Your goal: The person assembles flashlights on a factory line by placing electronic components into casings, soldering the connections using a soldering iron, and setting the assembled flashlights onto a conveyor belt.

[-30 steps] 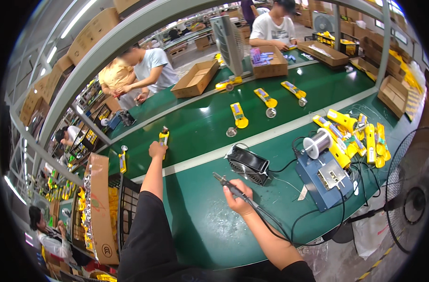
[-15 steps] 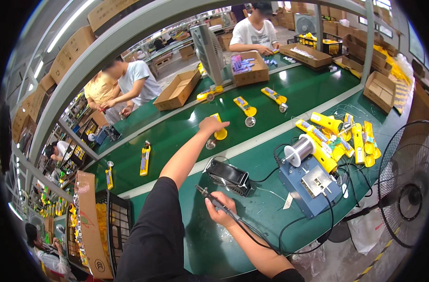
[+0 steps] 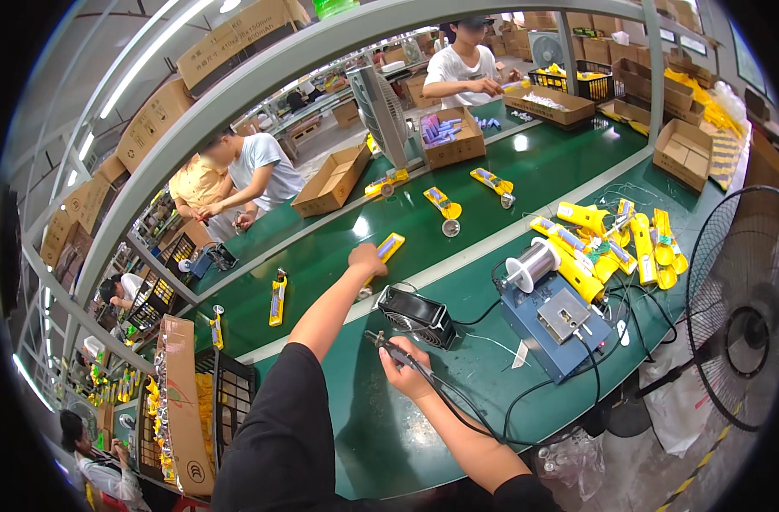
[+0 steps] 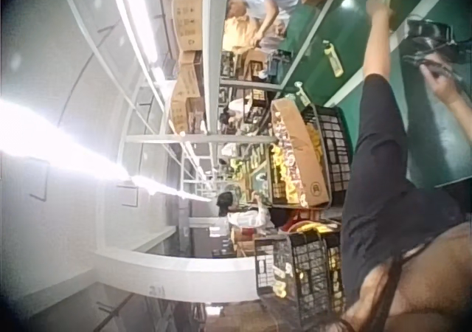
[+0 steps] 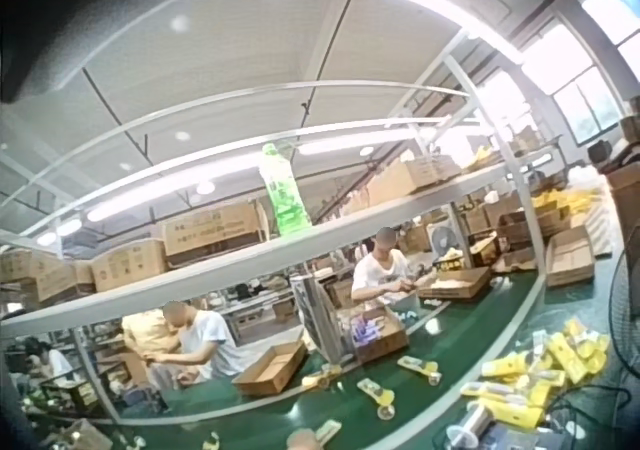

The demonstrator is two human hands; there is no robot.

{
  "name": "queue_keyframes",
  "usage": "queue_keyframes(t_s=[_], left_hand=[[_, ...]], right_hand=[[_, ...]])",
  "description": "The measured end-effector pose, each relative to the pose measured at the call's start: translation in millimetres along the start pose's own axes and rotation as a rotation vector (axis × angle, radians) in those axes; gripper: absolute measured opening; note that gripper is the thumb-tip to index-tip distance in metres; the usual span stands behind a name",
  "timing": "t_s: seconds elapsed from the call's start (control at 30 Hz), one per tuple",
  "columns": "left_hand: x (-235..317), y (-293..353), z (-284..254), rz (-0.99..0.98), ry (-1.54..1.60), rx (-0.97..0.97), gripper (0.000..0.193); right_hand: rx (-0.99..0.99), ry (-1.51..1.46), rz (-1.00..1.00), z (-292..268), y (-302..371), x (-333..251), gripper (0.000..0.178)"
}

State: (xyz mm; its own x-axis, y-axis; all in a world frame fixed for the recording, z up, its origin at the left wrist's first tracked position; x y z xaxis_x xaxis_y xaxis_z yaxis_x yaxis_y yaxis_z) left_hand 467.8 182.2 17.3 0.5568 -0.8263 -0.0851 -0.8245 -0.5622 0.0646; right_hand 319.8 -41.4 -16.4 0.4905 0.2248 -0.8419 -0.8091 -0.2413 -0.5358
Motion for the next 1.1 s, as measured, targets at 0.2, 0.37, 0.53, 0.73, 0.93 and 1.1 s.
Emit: queue_keyframes(t_s=[0.2,0.37,0.53,0.73,0.93,1.1], left_hand=[[-77,33,-14,0.105,-0.082,0.060,0.035],[-127,98,-25,0.332,0.014,0.223,0.029],[-120,178,-14,0.909,0.126,0.287,0.031],[-68,255,26,1.432,0.009,0.082,0.035],[-47,275,5,1.188,-0.354,0.157,0.044],[-83,288,13,0.357,0.142,0.162,0.070]], right_hand=[[-0.010,0.008,-0.017,4,2,-1,0.013],[0.091,-0.002,0.014,1,1,8,0.015],[0.143,0.009,-0.025,-2,-1,3,0.015],[0.121,-0.012,-0.015,-2,1,4,0.014],[0.182,-0.001,-0.096,-6,3,6,0.015],[0.195,-0.034,-0.146,-9,-1,-14,0.011]])
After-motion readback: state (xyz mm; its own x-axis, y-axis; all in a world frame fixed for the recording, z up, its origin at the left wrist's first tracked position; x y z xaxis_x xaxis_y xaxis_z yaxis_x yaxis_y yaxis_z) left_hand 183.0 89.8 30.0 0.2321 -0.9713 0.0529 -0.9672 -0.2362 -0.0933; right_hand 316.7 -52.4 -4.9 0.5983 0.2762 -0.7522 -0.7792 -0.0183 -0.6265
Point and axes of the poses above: each hand's wrist, its own y-axis away from the middle knuckle, its own z-axis out of the palm, x = y × z, the point moved 5 cm from there along -y, towards the middle knuckle
